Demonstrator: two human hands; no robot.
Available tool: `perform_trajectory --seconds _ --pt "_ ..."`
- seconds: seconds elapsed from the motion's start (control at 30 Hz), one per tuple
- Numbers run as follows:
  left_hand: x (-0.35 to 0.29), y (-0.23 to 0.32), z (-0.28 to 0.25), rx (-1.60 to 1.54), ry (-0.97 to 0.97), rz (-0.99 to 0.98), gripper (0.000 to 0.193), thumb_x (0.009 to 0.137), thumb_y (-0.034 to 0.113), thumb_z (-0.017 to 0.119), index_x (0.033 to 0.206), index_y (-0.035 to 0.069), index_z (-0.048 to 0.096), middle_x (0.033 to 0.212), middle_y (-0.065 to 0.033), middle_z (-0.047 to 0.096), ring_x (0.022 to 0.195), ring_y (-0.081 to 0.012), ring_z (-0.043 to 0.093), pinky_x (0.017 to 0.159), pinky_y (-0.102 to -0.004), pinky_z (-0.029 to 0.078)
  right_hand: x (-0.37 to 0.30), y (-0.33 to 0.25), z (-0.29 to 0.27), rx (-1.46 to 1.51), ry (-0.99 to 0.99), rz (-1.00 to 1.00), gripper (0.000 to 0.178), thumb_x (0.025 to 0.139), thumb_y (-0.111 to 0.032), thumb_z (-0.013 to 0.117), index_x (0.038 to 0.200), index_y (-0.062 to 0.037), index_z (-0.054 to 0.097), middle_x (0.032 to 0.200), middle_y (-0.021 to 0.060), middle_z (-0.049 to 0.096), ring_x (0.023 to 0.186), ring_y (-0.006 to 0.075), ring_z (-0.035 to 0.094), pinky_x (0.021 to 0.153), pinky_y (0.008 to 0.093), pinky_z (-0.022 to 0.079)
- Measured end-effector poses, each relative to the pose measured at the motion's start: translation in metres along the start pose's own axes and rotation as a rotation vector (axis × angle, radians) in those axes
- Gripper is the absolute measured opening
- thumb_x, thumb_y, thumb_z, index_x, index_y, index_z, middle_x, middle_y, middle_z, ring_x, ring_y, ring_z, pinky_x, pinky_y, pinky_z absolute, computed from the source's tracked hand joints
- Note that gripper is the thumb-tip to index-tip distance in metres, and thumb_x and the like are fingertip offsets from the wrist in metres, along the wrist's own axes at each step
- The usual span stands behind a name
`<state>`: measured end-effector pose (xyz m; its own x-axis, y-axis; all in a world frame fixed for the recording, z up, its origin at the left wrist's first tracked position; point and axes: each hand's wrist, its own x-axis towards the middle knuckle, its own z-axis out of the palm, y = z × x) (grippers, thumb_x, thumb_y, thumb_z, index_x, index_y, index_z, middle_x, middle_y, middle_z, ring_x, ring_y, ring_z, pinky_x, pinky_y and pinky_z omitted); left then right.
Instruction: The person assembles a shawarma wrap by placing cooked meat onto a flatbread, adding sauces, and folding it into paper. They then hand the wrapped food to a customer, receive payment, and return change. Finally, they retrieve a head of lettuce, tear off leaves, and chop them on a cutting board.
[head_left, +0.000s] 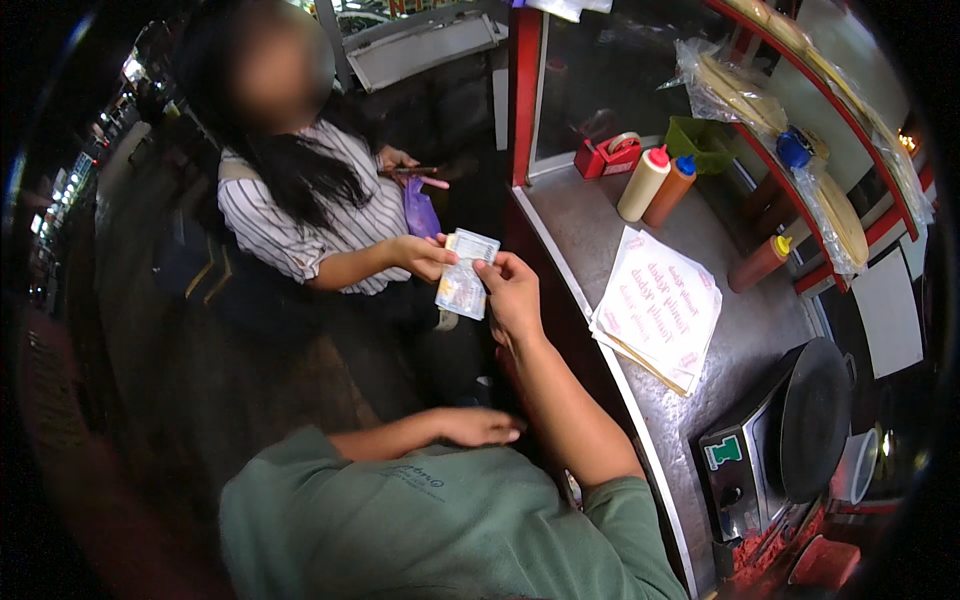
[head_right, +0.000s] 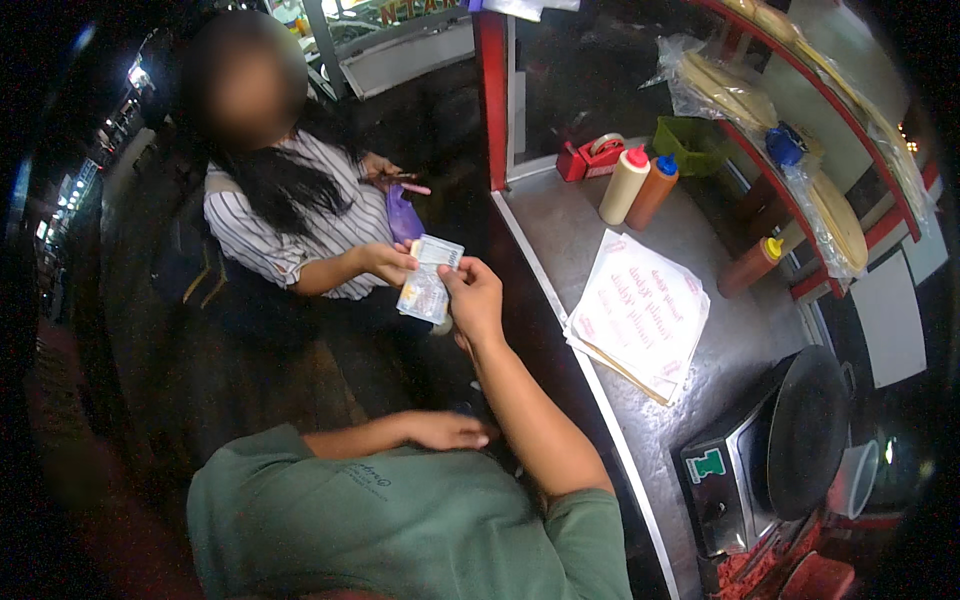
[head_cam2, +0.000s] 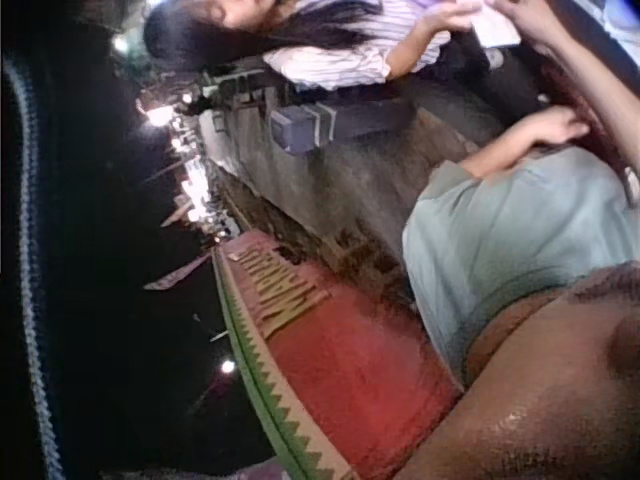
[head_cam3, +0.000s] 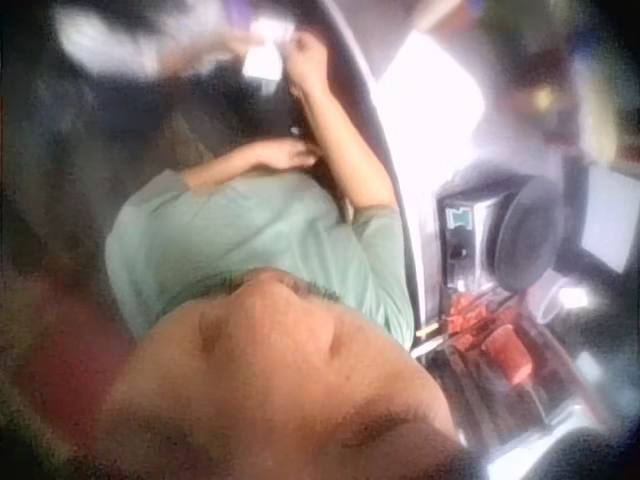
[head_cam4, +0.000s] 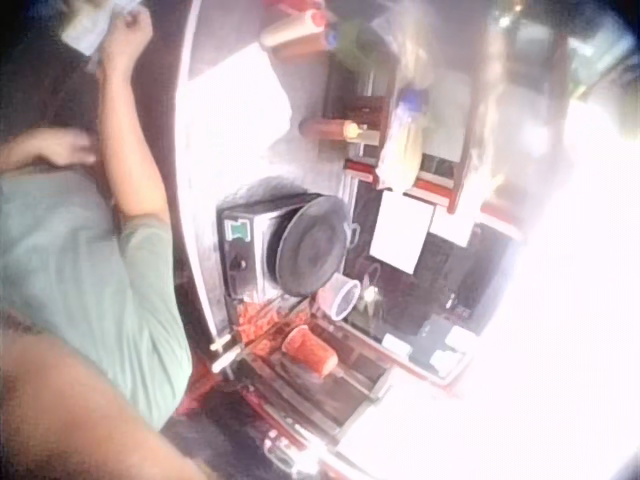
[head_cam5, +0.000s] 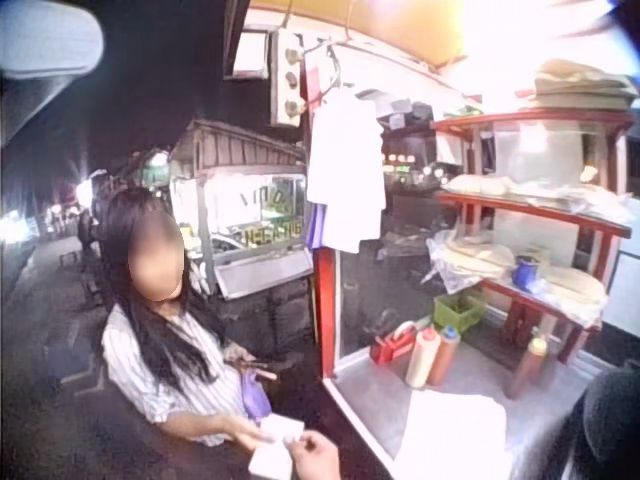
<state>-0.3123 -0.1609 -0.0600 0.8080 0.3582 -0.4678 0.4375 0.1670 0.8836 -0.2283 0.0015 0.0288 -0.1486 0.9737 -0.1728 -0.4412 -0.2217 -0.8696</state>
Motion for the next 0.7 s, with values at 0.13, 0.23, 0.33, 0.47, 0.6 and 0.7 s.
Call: perform_trajectory --seconds 0.13,0.23,0.33,0.47,0.6,0.7 --pt "0.042 0.023 -0.018 0.331 0.193 0.13 0.052 0.105 0.032 0.056 0.146 0.0 0.054 0.149 -0.0237 0.056 0.136 -0.0303 0.056 0.116 -0.0392 0.042 -0.007 0.003 0.018 -0.149 -0.008 0.094 0.014 0.1 -0.007 0.071 0.11 0.002 0.068 0.097 0.0078 0.073 0.08 0.0119 0.067 0.072 0.0276 0.056" --pt "0.081 0.028 -0.005 0.355 0.241 0.472 0.048 0.1 0.027 0.06 0.14 0.001 0.059 0.147 -0.0216 0.059 0.132 -0.0311 0.058 0.114 -0.0399 0.042 -0.044 -0.006 0.007 -0.056 -0.143 -0.037 0.031 0.101 -0.011 0.071 0.128 0.0005 0.061 0.101 0.0029 0.067 0.085 0.0101 0.064 0.072 0.0261 0.055" --pt "0.109 0.017 0.035 0.39 0.082 0.554 0.045 0.099 0.032 0.063 0.132 0.002 0.062 0.134 -0.0212 0.065 0.126 -0.0325 0.06 0.111 -0.0419 0.044 -0.115 -0.023 -0.047 -0.524 -0.192 -0.448 0.04 0.094 -0.011 0.077 0.131 -0.0034 0.062 0.113 0.0067 0.062 0.092 0.0133 0.061 0.081 0.0287 0.052" --pt "0.126 0.001 0.073 0.025 0.008 0.742 0.04 0.093 0.028 0.075 0.125 0.004 0.067 0.128 -0.0187 0.067 0.123 -0.0333 0.062 0.109 -0.0459 0.045 -0.244 -0.031 -0.158 -0.936 -0.049 -0.535 0.03 0.089 -0.008 0.078 0.116 -0.0012 0.068 0.114 0.0186 0.068 0.108 0.0385 0.065 0.094 0.0447 0.051" --pt "0.131 0.009 0.037 0.546 -0.174 0.737 0.02 0.095 0.028 0.073 0.109 0.013 0.076 0.115 -0.0083 0.069 0.114 -0.0291 0.062 0.099 -0.0442 0.048 -0.368 -0.004 -0.221 -1.364 0.277 -0.106 0.041 0.082 -0.02 0.084 0.116 -0.0061 0.068 0.109 0.0157 0.068 0.106 0.0346 0.062 0.101 0.0504 0.043" --pt "0.131 0.026 0.024 0.643 -0.21 0.901 0.017 0.096 0.03 0.072 0.106 0.018 0.077 0.099 0.0017 0.07 0.103 -0.0222 0.064 0.091 -0.0391 0.049 -0.432 0.023 -0.229 -1.643 0.426 0.274 0.048 0.075 -0.021 0.086 0.118 -0.0093 0.067 0.114 0.0139 0.067 0.113 0.0326 0.059 0.108 0.057 0.034"
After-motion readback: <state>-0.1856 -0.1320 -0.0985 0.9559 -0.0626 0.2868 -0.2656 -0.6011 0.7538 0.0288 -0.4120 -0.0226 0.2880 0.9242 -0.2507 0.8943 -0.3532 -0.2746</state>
